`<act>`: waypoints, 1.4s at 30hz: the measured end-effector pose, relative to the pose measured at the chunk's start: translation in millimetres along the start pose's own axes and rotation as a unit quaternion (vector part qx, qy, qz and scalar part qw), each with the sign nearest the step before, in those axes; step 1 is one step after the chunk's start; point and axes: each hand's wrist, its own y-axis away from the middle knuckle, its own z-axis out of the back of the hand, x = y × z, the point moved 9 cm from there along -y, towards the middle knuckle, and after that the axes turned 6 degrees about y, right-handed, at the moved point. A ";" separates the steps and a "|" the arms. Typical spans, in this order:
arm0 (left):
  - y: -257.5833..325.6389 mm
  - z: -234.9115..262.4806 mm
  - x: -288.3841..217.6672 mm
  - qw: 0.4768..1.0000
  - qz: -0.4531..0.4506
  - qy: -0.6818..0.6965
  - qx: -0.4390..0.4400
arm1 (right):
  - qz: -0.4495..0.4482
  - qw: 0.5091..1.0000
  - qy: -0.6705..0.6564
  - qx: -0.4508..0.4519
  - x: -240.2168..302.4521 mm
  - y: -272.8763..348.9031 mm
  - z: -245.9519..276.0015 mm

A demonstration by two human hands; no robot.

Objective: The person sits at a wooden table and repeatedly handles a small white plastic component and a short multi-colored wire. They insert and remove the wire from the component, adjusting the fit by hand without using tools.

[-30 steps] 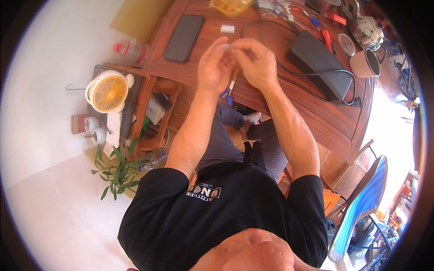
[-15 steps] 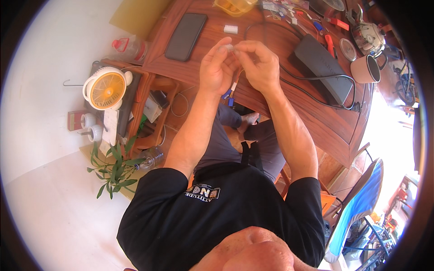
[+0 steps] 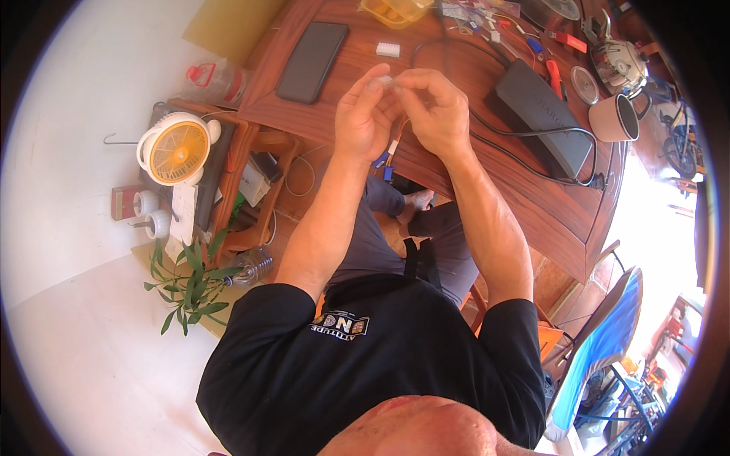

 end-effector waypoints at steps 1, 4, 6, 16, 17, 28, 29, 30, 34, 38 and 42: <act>0.0 0.1 -0.2 1.000 -0.002 -0.003 0.000 | 0.002 1.000 0.000 -0.001 0.7 -0.1 -0.1; -0.4 1.6 -0.4 1.000 -0.007 -0.009 -0.005 | 0.003 1.000 0.005 0.000 2.3 0.6 0.2; -0.5 1.0 -0.3 1.000 -0.008 -0.022 0.001 | 0.007 1.000 0.008 -0.002 3.9 0.6 0.2; -0.3 1.4 -0.6 0.998 -0.026 -0.052 -0.011 | 0.102 0.992 0.069 -0.028 18.1 -0.8 -1.1; -0.3 1.8 0.0 0.999 -0.024 -0.045 -0.014 | 0.096 0.993 0.071 -0.027 16.7 -1.1 -1.3; 1.5 -0.6 -0.7 0.999 -0.023 -0.027 0.010 | 0.061 0.997 0.042 -0.029 12.8 0.2 -0.9; 1.5 -0.8 -0.6 0.999 -0.022 -0.025 0.013 | 0.061 0.997 0.046 -0.028 12.6 0.1 -1.0; 1.5 -1.2 -0.7 0.999 -0.020 -0.023 0.015 | 0.064 0.997 0.043 -0.028 13.0 0.0 -1.0; 1.7 0.1 -0.3 0.999 -0.022 -0.023 0.004 | 0.050 0.998 0.040 -0.021 10.5 0.4 -1.7; 1.8 -0.5 -0.4 0.999 -0.023 -0.021 0.007 | 0.036 0.998 0.046 -0.013 8.3 0.4 -2.3; 1.6 0.1 -0.2 0.999 -0.023 -0.025 0.002 | 0.025 0.999 0.035 -0.013 7.0 0.3 -1.4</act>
